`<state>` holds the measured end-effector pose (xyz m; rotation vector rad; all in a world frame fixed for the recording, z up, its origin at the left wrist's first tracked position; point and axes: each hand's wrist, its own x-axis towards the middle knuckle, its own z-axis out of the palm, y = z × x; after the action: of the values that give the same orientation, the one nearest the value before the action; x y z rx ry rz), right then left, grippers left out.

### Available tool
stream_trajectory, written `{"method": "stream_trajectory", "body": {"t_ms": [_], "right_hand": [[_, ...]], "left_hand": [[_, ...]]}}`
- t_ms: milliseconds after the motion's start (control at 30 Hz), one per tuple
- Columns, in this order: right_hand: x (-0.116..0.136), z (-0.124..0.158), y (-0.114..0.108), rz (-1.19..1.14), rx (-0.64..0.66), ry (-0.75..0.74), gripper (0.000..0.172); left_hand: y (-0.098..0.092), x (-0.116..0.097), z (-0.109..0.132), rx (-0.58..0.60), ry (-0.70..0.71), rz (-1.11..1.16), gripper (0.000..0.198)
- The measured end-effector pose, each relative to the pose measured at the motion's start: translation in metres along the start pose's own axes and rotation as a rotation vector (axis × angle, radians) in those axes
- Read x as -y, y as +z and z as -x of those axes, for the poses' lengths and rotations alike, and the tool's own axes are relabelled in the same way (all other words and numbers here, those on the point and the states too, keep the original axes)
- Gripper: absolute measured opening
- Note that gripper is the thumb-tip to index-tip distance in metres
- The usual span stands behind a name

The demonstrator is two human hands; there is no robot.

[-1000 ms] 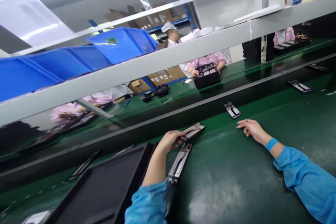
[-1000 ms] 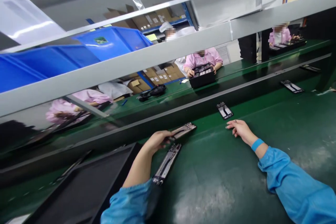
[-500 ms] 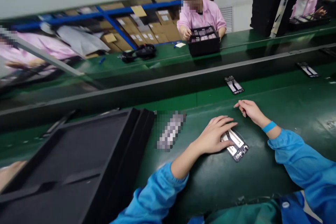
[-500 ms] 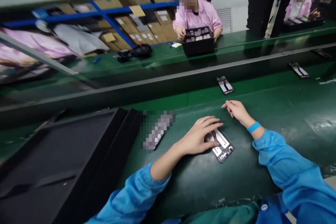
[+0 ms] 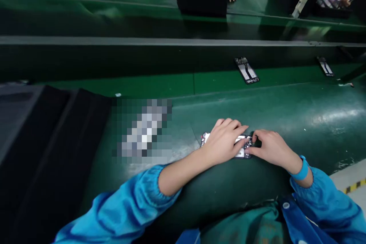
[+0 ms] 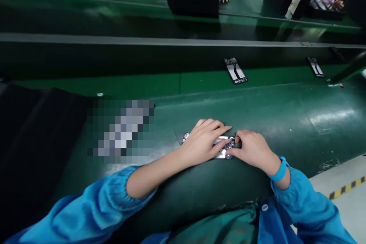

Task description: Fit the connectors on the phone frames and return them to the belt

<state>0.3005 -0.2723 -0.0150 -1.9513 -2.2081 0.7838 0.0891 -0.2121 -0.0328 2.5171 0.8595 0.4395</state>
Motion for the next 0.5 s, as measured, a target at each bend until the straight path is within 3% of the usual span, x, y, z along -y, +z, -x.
{"method": "stream_trajectory", "body": {"t_ms": [67, 367, 500], "right_hand": [[0.000, -0.003, 0.000, 0.003, -0.004, -0.008, 0.035], [-0.003, 0.001, -0.010, -0.044, 0.041, 0.048, 0.035], [-0.003, -0.002, -0.016, -0.352, 0.145, 0.130, 0.026]], "left_hand": [[0.004, 0.002, -0.006, -0.036, 0.068, 0.027, 0.020], [0.008, 0.012, -0.003, -0.073, 0.193, -0.051, 0.025], [0.010, 0.010, -0.003, -0.131, 0.199, -0.096, 0.028]]}}
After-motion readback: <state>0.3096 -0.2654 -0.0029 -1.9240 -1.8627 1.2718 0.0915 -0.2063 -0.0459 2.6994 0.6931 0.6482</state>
